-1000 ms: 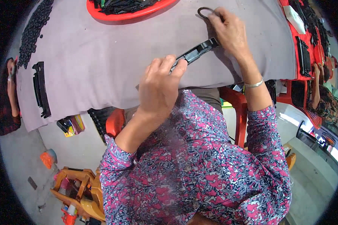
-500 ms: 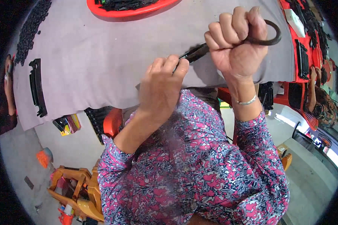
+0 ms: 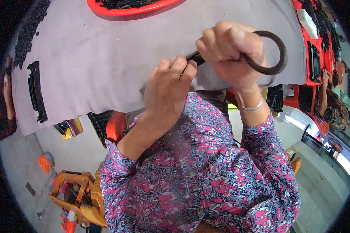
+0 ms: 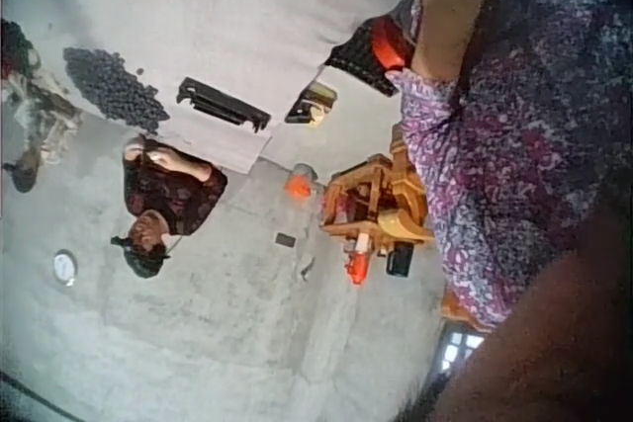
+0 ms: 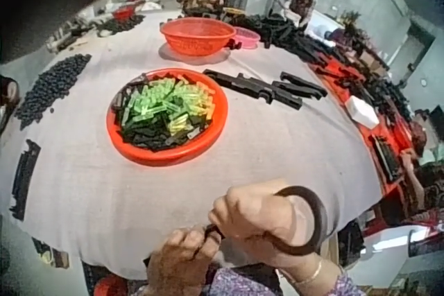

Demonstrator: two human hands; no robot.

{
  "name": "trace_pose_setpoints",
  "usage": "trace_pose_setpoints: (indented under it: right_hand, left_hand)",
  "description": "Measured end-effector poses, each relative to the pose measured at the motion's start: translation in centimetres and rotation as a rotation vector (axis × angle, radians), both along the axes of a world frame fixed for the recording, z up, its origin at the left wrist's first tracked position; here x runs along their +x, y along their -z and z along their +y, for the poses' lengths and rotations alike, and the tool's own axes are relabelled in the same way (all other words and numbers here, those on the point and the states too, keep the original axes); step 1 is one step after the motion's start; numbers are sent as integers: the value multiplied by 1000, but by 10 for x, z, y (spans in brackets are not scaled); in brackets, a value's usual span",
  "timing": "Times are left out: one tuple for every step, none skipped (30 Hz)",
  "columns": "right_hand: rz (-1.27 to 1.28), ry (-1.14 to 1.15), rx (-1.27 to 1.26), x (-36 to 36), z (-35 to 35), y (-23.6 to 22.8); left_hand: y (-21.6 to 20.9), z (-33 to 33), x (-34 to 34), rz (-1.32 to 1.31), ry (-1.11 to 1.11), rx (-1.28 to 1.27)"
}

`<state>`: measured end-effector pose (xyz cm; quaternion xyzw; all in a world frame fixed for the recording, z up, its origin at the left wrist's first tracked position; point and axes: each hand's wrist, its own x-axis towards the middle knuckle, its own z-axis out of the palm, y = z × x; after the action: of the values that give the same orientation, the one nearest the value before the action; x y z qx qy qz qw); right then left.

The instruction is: The person assembles small green clips and black components into a plastic housing by hand, using a pressing loop tool to secure the parts.

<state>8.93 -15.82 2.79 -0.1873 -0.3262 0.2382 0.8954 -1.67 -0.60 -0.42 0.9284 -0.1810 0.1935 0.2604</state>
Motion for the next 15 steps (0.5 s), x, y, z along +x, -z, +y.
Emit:
trace_pose_setpoints:
  right_hand:
    - [-80,22,-100,1,-2,-1]
    - [-160,45,-200,3,-5,-2]
    - [-240,67,-301,4,-8,-4]
    - [-320,89,-402,6,-10,-7]
    - [-399,111,-503,7,-12,-10]
    - [-479,133,-603,8,-12,-12]
    - [-475,131,-603,4,-10,-16]
    - [-416,228,-686,-6,-7,-23]
    - [-357,326,-767,-13,-4,-28]
    - [-353,326,-769,-18,-2,-30]
    - [-340,390,-839,-22,-1,-32]
    - [-328,453,-909,-25,1,-34]
    - [-330,458,-905,-24,3,-34]
    - [-413,476,-906,-24,4,-33]
    - [-497,494,-905,-24,5,-33]
  left_hand:
    - [0,0,0,3,0,-1]
    - [-1,0,0,-7,8,18]
    - [-2,0,1,-16,16,37]
    - [-2,0,0,-12,18,36]
    - [-3,1,0,0,19,39]
    - [-4,1,0,12,20,42]
    - [-5,2,-1,17,19,42]
    - [-8,1,0,34,28,35]
    - [-9,1,0,52,37,28]
    - [-10,1,-1,56,40,28]
    - [-10,0,-1,55,40,34]
    - [-11,-1,-2,54,40,41]
    - [-9,-1,-2,50,42,45]
    - [-6,-1,-4,33,30,51]
    - [-4,-1,-4,16,18,57]
